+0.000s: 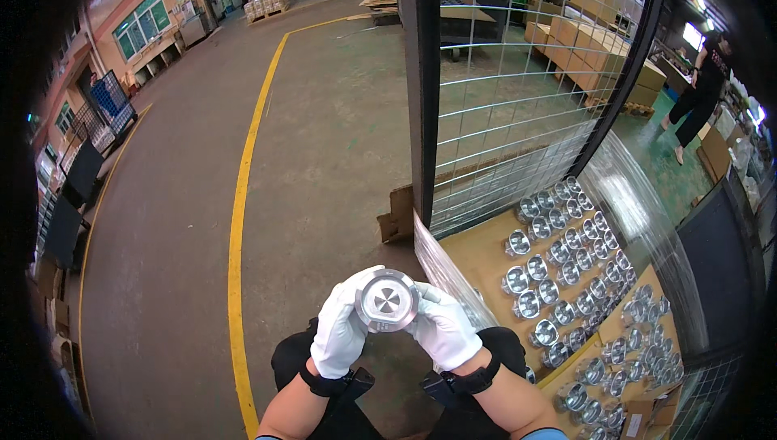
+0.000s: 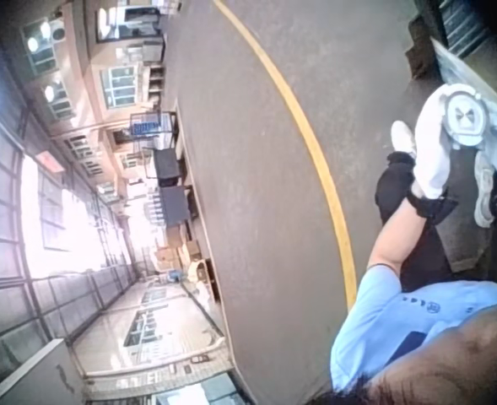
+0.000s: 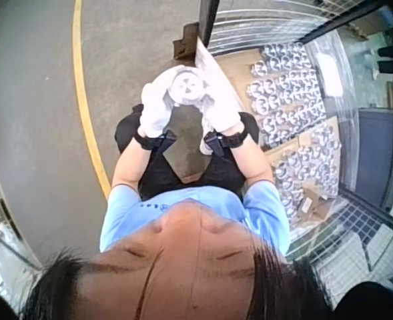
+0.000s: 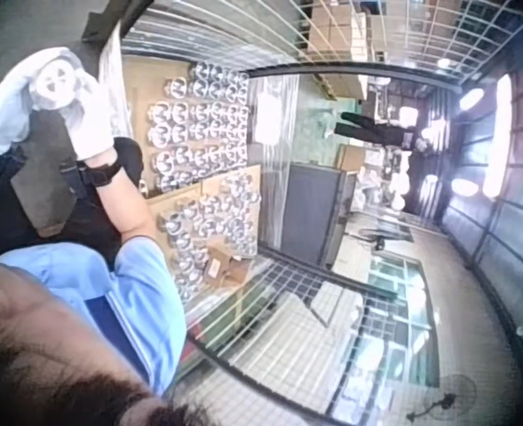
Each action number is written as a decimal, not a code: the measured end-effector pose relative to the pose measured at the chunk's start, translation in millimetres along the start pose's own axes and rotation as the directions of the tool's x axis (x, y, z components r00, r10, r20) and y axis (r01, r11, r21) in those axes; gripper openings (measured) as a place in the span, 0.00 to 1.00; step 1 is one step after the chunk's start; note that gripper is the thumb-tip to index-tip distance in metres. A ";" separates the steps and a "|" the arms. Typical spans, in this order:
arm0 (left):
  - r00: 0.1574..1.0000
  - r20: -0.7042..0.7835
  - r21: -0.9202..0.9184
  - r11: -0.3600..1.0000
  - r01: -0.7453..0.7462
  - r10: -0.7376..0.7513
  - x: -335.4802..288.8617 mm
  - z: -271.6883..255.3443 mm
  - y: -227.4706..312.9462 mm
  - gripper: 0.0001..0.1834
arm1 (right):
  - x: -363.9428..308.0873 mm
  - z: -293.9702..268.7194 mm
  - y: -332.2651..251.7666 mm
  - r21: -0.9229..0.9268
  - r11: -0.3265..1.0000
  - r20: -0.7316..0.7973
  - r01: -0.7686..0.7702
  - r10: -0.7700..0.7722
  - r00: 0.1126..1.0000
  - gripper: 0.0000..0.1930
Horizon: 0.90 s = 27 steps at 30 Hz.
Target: Picking up metal pistons from a container, inspecting them from multiple angles, and organizing them in a storage bin.
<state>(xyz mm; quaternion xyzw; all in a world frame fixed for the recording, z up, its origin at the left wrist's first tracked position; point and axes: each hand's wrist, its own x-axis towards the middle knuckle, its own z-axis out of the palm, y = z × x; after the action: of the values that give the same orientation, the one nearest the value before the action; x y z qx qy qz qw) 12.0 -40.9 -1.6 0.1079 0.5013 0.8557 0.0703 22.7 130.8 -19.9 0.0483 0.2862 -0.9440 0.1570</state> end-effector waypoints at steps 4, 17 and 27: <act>1.000 0.008 -0.033 0.999 0.018 -0.018 2.3 1.0 2.4 0.29 | 1.0 -1.4 -1.5 -0.021 1.000 0.003 -0.012 0.012 1.000 0.16; 0.999 0.034 -0.119 0.993 -0.023 0.027 5.5 -5.1 -10.8 0.32 | 3.3 -2.4 -3.5 -0.026 1.000 0.083 -0.005 0.007 0.997 0.18; 0.998 0.047 -0.157 0.986 0.049 -0.042 4.3 -8.7 -11.5 0.31 | 0.3 3.5 -5.2 -0.050 0.999 0.047 -0.011 0.013 0.999 0.17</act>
<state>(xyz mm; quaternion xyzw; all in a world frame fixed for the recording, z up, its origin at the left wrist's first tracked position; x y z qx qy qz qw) 5.8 -41.6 -15.3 0.1090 0.4326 0.8883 0.1092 20.7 132.9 -14.3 0.0238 0.3053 -0.9365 0.1706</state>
